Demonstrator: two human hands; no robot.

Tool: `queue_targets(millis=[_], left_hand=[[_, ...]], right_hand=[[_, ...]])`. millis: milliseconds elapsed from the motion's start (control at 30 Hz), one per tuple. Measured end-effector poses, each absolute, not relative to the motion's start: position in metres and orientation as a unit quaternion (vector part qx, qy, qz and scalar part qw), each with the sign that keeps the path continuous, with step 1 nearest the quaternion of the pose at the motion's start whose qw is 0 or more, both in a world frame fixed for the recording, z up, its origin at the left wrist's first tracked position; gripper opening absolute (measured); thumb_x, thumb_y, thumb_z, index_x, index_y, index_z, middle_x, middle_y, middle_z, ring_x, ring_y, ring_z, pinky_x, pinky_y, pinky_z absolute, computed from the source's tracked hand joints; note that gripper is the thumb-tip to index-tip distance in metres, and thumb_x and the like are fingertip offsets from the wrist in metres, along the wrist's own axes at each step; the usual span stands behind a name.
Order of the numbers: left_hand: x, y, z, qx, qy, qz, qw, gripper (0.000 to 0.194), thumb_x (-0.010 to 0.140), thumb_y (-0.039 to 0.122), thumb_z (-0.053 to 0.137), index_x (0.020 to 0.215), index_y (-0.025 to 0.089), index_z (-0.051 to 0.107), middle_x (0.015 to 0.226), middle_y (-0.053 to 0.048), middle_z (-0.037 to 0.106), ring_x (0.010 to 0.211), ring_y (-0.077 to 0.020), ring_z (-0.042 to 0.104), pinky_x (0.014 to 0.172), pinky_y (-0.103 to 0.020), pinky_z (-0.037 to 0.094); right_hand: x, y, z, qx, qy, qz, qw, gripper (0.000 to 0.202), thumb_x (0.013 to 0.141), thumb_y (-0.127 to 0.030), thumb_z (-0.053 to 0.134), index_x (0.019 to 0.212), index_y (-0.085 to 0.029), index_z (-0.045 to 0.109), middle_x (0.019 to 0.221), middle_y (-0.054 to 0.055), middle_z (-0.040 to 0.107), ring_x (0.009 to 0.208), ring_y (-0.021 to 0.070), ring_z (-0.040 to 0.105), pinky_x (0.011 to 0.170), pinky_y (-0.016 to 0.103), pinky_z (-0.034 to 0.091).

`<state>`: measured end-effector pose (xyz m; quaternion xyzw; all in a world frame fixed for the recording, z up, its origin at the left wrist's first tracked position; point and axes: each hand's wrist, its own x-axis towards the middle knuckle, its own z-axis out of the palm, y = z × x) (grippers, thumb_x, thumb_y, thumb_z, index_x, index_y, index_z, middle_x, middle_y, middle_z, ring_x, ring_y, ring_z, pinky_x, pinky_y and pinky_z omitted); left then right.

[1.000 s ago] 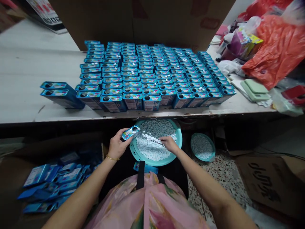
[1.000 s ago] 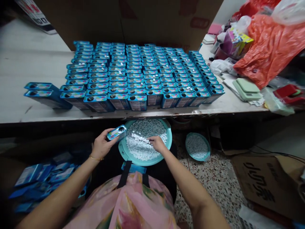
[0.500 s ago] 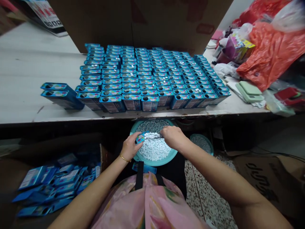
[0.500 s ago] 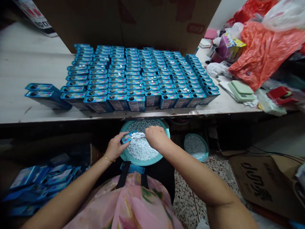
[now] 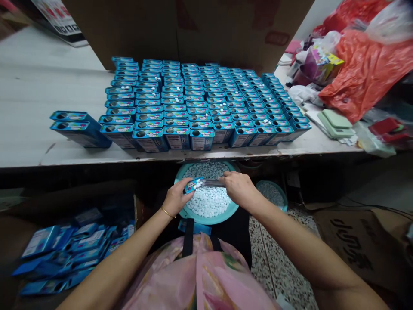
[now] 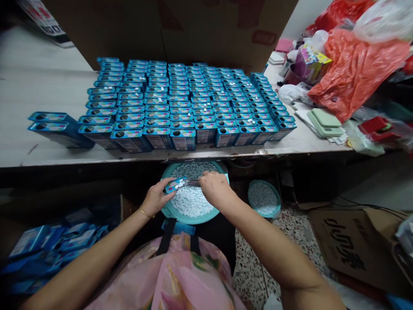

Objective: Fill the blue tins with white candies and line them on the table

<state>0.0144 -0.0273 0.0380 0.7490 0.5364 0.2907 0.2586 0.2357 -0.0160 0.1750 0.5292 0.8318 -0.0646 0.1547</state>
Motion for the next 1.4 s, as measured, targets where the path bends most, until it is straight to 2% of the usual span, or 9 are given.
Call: queue_targets(millis=[200,467,633,800,1033,1267,1400], left_hand=[[0.01,-0.025,0.04,0.737,0.56,0.272,0.263,0.04,0.069,0.027,0.055,0.109,0.021,0.052,0.102,-0.004,0.061,0.09,-0.018,0.057,0.08,-0.029,0.044],[0.009,-0.022,0.05,0.671,0.576,0.325,0.335,0.038,0.069,0.034,0.058,0.104,0.018,0.054,0.088,-0.001,0.061,0.073,-0.0139,0.057,0.067,-0.024,0.045],[0.006,-0.022,0.051,0.661,0.553,0.352,0.365,0.039,0.069,0.031,0.058,0.105,0.018,0.053,0.093,-0.002,0.06,0.08,-0.0149,0.057,0.073,-0.025,0.045],[0.011,-0.021,0.05,0.683,0.546,0.34,0.346,0.039,0.069,0.027,0.057,0.107,0.02,0.052,0.097,-0.003,0.06,0.085,-0.0162,0.057,0.076,-0.026,0.044],[0.008,-0.019,0.046,0.69,0.566,0.323,0.315,0.037,0.069,0.027,0.057,0.104,0.018,0.053,0.084,-0.001,0.06,0.07,-0.013,0.055,0.065,-0.023,0.044],[0.005,-0.022,0.049,0.64,0.549,0.364,0.395,0.038,0.07,0.031,0.057,0.105,0.018,0.052,0.092,-0.002,0.06,0.08,-0.0154,0.056,0.074,-0.027,0.045],[0.01,-0.028,0.051,0.659,0.526,0.35,0.407,0.039,0.07,0.027,0.057,0.108,0.018,0.052,0.099,-0.005,0.059,0.088,-0.0179,0.055,0.081,-0.032,0.043]], right_hand=[[0.251,-0.019,0.173,0.561,0.81,-0.084,0.152,0.034,0.081,-0.014,0.035,0.104,-0.026,0.056,0.095,0.005,0.057,0.085,0.0153,0.054,0.062,0.023,0.038],[0.245,-0.029,0.164,0.568,0.809,-0.13,0.081,0.038,0.082,-0.016,0.034,0.112,-0.03,0.053,0.097,0.003,0.058,0.089,0.0142,0.052,0.067,0.022,0.037],[0.27,-0.031,0.15,0.599,0.79,-0.126,0.026,0.039,0.083,-0.017,0.034,0.115,-0.031,0.052,0.098,0.001,0.059,0.091,0.0132,0.053,0.07,0.021,0.037],[0.284,-0.036,0.132,0.616,0.777,-0.129,-0.001,0.038,0.082,-0.017,0.036,0.111,-0.033,0.055,0.093,0.0,0.061,0.086,0.0131,0.055,0.069,0.021,0.038],[0.279,-0.035,0.126,0.627,0.768,-0.125,-0.05,0.037,0.081,-0.016,0.037,0.11,-0.03,0.056,0.096,0.001,0.062,0.087,0.0132,0.056,0.07,0.02,0.039],[0.286,-0.033,0.118,0.63,0.761,-0.149,-0.051,0.035,0.082,-0.017,0.037,0.108,-0.028,0.058,0.091,0.001,0.063,0.085,0.0122,0.057,0.072,0.019,0.039],[0.288,-0.034,0.115,0.635,0.756,-0.154,-0.045,0.034,0.082,-0.018,0.037,0.107,-0.027,0.059,0.093,0.001,0.063,0.084,0.0125,0.057,0.071,0.02,0.039]])
